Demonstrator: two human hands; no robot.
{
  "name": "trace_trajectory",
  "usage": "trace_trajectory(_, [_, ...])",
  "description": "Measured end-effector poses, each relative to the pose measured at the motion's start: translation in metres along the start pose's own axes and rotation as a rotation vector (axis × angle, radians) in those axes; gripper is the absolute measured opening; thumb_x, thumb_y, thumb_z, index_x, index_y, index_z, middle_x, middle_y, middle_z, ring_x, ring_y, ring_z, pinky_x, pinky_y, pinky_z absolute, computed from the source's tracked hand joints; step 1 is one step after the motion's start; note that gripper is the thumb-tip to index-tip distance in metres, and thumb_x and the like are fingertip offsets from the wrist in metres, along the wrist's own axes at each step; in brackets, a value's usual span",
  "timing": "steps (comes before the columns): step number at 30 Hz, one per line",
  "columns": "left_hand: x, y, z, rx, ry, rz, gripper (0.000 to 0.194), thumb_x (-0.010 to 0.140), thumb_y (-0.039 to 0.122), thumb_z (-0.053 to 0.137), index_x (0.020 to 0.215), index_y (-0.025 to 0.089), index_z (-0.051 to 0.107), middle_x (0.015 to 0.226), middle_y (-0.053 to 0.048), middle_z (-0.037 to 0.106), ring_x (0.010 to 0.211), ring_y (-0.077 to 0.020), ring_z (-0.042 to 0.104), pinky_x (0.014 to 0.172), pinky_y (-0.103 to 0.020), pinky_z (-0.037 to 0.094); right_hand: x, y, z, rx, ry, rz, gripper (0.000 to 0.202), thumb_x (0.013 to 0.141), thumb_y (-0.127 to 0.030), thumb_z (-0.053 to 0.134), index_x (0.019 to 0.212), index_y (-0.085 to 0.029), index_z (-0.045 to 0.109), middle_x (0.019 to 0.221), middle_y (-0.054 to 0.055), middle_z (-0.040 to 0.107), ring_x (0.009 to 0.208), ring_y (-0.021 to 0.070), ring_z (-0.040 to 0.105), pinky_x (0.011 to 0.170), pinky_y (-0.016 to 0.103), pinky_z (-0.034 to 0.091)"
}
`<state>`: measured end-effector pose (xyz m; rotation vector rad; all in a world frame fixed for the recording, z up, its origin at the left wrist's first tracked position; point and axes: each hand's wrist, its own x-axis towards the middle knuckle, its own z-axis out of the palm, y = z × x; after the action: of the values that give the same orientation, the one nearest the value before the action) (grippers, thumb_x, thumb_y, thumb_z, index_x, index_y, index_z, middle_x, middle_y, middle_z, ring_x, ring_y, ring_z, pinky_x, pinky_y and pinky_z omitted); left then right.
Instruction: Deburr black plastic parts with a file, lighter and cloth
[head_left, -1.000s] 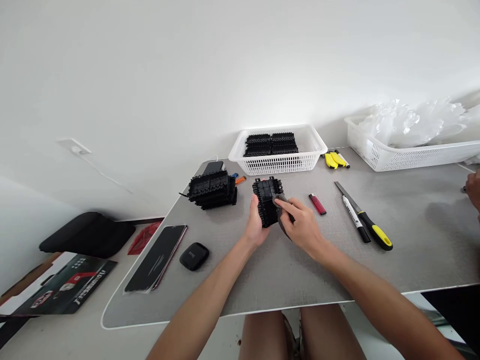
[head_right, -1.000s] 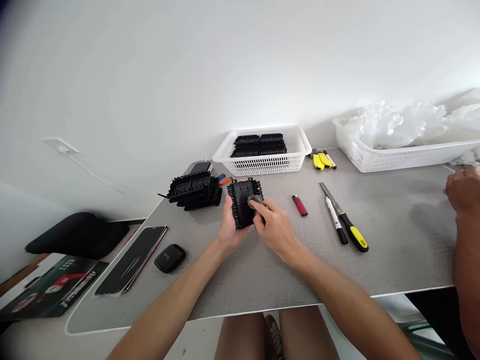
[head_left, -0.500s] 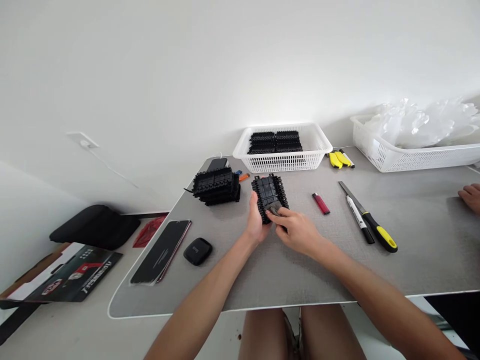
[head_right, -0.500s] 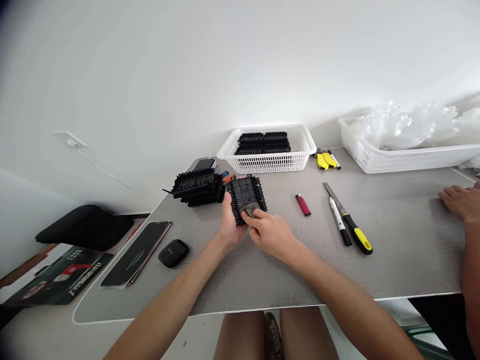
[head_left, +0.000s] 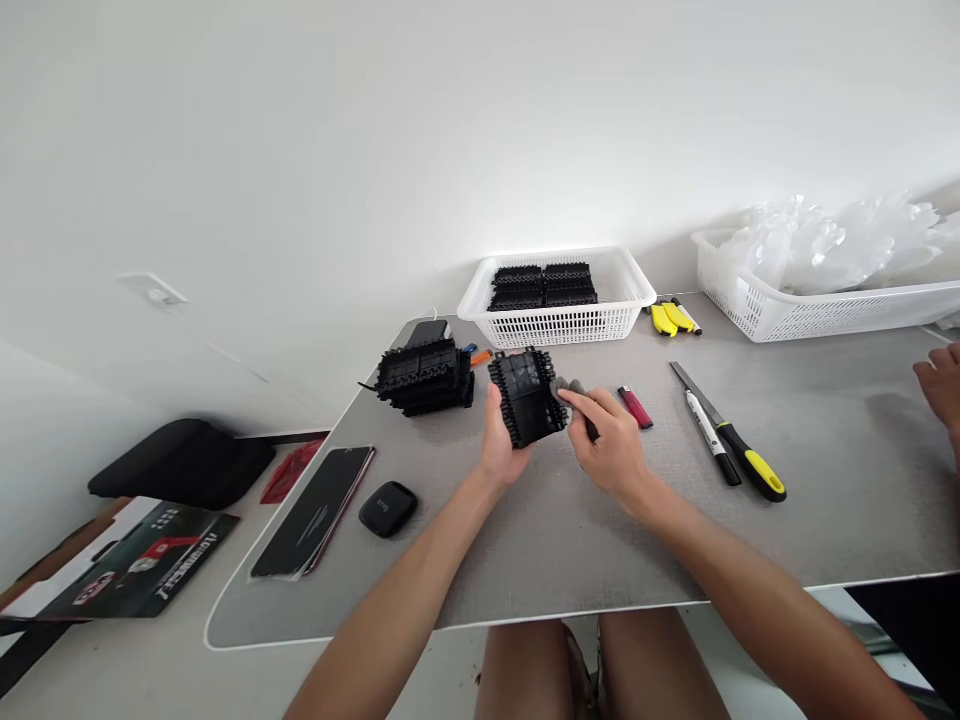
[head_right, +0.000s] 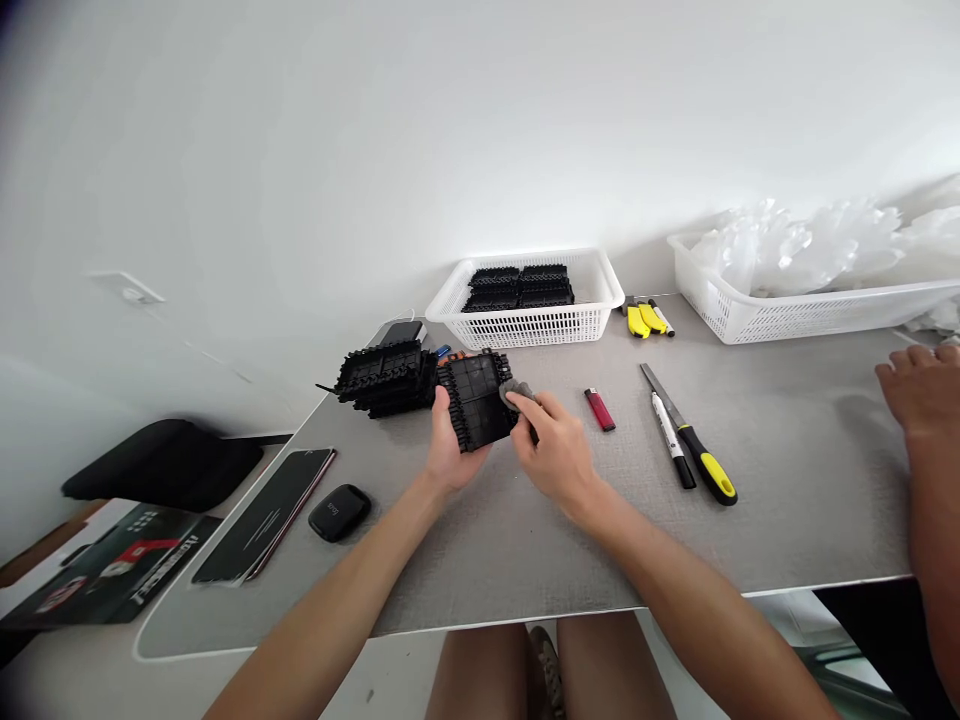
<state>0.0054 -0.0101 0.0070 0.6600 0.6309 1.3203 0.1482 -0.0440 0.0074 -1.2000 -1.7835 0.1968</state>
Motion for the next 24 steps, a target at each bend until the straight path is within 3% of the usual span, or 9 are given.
trace_trajectory(3, [-0.003,-0.004,0.0,0.008,0.005,-0.04,0.057,0.087,0.062,0.046,0.123,0.022,0.062,0.12,-0.006,0.068,0.123,-0.0247,0.054,0.105,-0.036,0.04,-0.001,-0.002,0.002,-0.125,-0.11,-0.043,0.044,0.094,-0.021,0.036,0.133,-0.018,0.056,0.095,0.008,0.062,0.065,0.0134,0.055,0.055,0.025,0.04])
trace_trajectory(6, [-0.004,-0.008,0.0,0.004,0.005,-0.035,0.056,0.087,0.061,0.047,0.122,0.022,0.063,0.12,-0.007,0.067,0.122,-0.0248,0.055,0.105,-0.036,0.04,-0.003,-0.006,0.005,-0.262,-0.293,-0.097,0.048,0.093,-0.018,0.036,0.138,-0.017,0.052,0.097,0.009,0.062,0.059,0.0131,0.053,0.049,0.026,0.032])
trace_trajectory(9, [-0.003,-0.007,0.0,-0.003,0.019,-0.029,0.056,0.087,0.062,0.047,0.121,0.02,0.064,0.117,-0.007,0.069,0.119,-0.0244,0.058,0.104,-0.035,0.042,-0.005,-0.009,0.007,-0.332,-0.368,-0.124,0.05,0.09,-0.018,0.038,0.138,-0.018,0.052,0.097,0.008,0.062,0.058,0.0126,0.053,0.047,0.027,0.027])
trace_trajectory(19, [0.004,0.0,-0.006,-0.002,0.082,0.049,0.056,0.085,0.063,0.048,0.109,0.017,0.068,0.107,-0.008,0.071,0.102,-0.0234,0.065,0.089,-0.033,0.05,-0.008,-0.012,0.008,-0.279,-0.368,-0.111,0.039,0.083,-0.016,0.045,0.111,-0.023,0.071,0.083,0.003,0.064,0.055,0.011,0.051,0.048,0.028,0.018])
trace_trajectory(22, [0.003,-0.001,-0.005,0.012,0.053,0.032,0.06,0.085,0.065,0.046,0.113,0.016,0.067,0.107,-0.009,0.071,0.103,-0.0246,0.065,0.09,-0.035,0.05,-0.008,-0.009,0.006,-0.223,-0.252,-0.073,0.032,0.083,-0.016,0.045,0.095,-0.021,0.075,0.083,0.003,0.066,0.055,0.0098,0.05,0.049,0.027,0.023])
trace_trajectory(24, [0.001,-0.001,-0.002,0.016,0.022,0.055,0.059,0.087,0.064,0.044,0.115,0.017,0.066,0.11,-0.009,0.071,0.109,-0.025,0.063,0.094,-0.035,0.048,-0.007,-0.005,0.003,-0.207,-0.104,-0.052,0.034,0.086,-0.017,0.043,0.1,-0.019,0.074,0.086,0.005,0.066,0.057,0.0099,0.052,0.05,0.025,0.027])
